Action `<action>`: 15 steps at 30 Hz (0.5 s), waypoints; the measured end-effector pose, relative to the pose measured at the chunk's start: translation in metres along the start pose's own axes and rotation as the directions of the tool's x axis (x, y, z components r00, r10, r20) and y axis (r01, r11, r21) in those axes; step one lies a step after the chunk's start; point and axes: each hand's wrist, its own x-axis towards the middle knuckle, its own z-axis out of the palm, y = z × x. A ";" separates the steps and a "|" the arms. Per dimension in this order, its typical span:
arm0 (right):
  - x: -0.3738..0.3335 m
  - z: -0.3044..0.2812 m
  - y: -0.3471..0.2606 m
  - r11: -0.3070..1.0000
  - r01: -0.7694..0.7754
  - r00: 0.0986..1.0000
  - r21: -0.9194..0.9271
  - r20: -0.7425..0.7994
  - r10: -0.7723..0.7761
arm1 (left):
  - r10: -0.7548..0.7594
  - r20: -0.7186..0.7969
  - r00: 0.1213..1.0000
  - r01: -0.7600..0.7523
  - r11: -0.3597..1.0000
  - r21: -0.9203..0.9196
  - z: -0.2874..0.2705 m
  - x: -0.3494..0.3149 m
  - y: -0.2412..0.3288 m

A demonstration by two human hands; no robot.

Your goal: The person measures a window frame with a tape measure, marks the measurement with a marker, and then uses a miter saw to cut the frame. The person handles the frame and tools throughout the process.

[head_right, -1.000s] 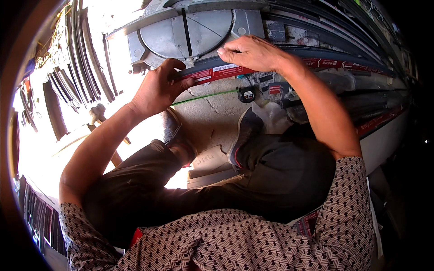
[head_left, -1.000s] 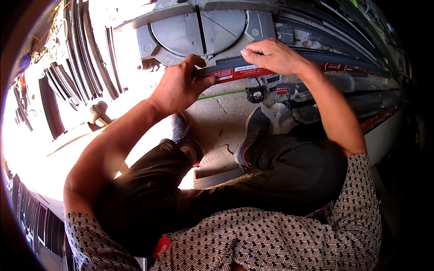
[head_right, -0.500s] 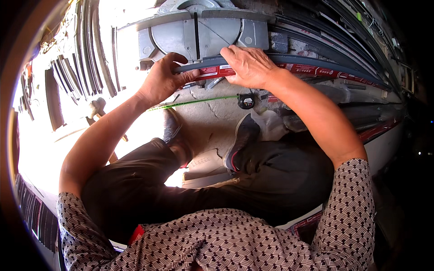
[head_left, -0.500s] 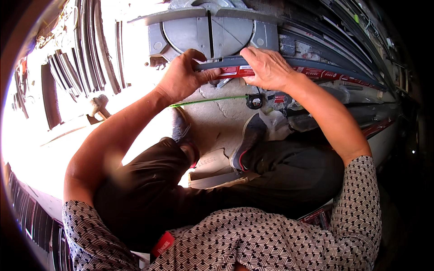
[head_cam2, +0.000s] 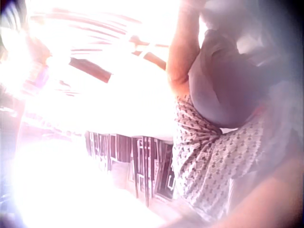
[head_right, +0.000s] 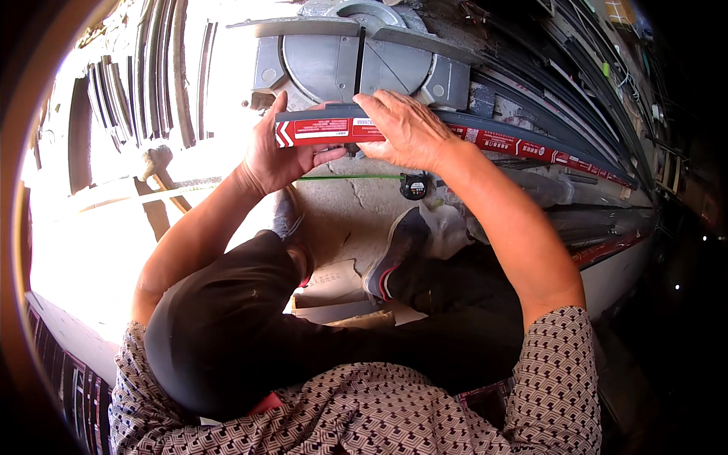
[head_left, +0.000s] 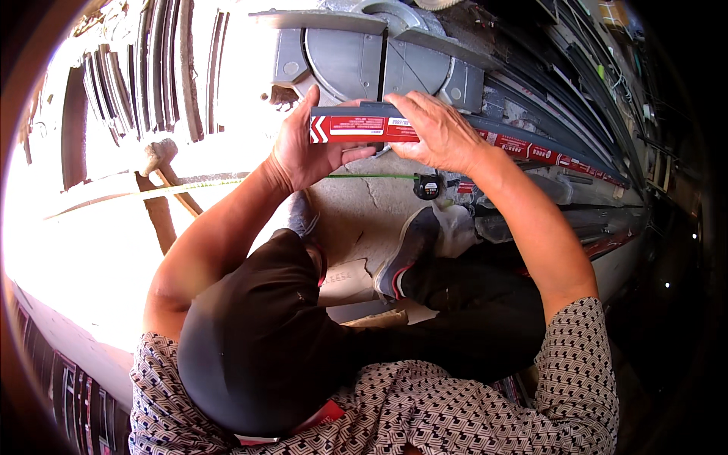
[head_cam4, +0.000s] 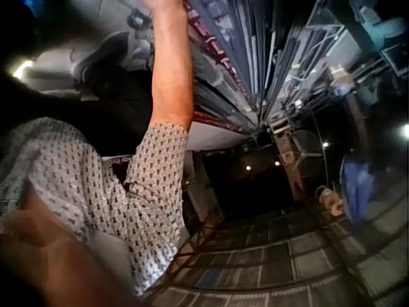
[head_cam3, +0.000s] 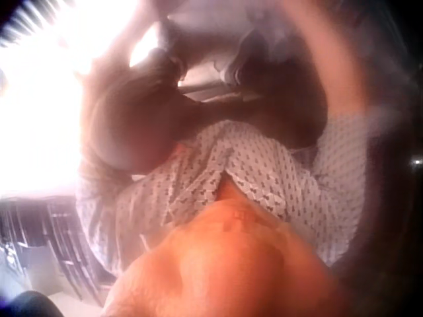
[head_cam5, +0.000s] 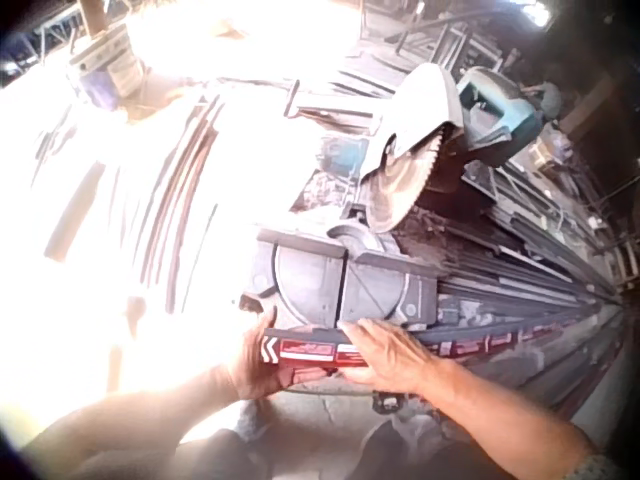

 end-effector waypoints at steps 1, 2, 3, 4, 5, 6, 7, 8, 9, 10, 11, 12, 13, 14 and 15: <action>0.003 0.004 0.001 1.000 0.022 1.000 0.015 -0.008 -0.022 | -0.035 0.078 0.996 0.042 0.996 -0.083 -0.008 0.003 -0.002; 0.007 0.003 -0.004 1.000 0.009 1.000 0.024 0.025 -0.010 | -0.044 0.099 0.994 0.057 0.991 -0.125 -0.004 0.003 -0.001; 0.010 0.004 -0.007 1.000 0.020 1.000 0.009 0.002 -0.020 | -0.037 0.099 0.994 0.051 0.989 -0.140 -0.001 0.000 0.000; 0.011 0.005 -0.007 1.000 0.031 0.999 -0.006 -0.022 -0.031 | -0.030 0.099 0.995 0.045 0.987 -0.155 0.002 -0.005 0.002; 0.012 0.004 -0.008 0.999 0.039 0.998 -0.025 -0.048 -0.040 | -0.025 0.103 0.994 0.042 0.985 -0.167 0.006 -0.007 0.004; 0.012 0.003 -0.009 0.999 0.038 0.998 -0.036 -0.051 -0.040 | -0.028 0.105 0.994 0.046 0.983 -0.176 0.008 -0.008 0.005; 0.013 0.002 -0.011 0.999 0.038 0.998 -0.021 -0.041 -0.039 | -0.017 0.083 0.996 0.031 0.985 -0.167 0.008 -0.008 0.006; 0.014 -0.002 -0.011 0.999 0.035 0.999 -0.010 -0.028 -0.036 | -0.008 0.066 0.998 0.018 0.987 -0.161 0.008 -0.005 0.007; 0.014 -0.005 -0.011 1.000 0.032 0.999 0.000 -0.015 -0.032 | 0.001 0.049 0.999 0.006 0.988 -0.154 0.007 -0.004 0.007; 0.013 -0.003 -0.010 0.999 0.047 0.998 -0.013 -0.039 -0.047 | 0.018 0.044 0.999 -0.012 0.991 -0.133 0.005 -0.004 0.006; 0.013 -0.004 -0.010 1.000 0.026 0.999 -0.002 -0.026 -0.026 | 0.034 0.041 0.999 -0.029 0.993 -0.118 0.005 -0.003 0.006; 0.013 -0.005 -0.010 1.000 0.005 1.000 0.010 -0.013 -0.005 | 0.049 0.038 0.998 -0.045 0.994 -0.102 0.006 -0.003 0.006; 0.013 -0.006 -0.010 1.000 -0.018 1.000 0.022 0.000 0.018 | 0.063 0.036 0.997 -0.060 0.994 -0.087 0.006 -0.001 0.005; 0.012 -0.006 -0.009 1.000 -0.008 1.000 0.019 -0.011 0.008 | 0.073 0.030 0.997 -0.071 0.995 -0.069 0.007 -0.001 0.005; 0.011 -0.006 -0.007 1.000 0.001 1.000 0.016 -0.021 0.000 | 0.082 0.024 0.996 -0.081 0.995 -0.051 0.007 0.000 0.005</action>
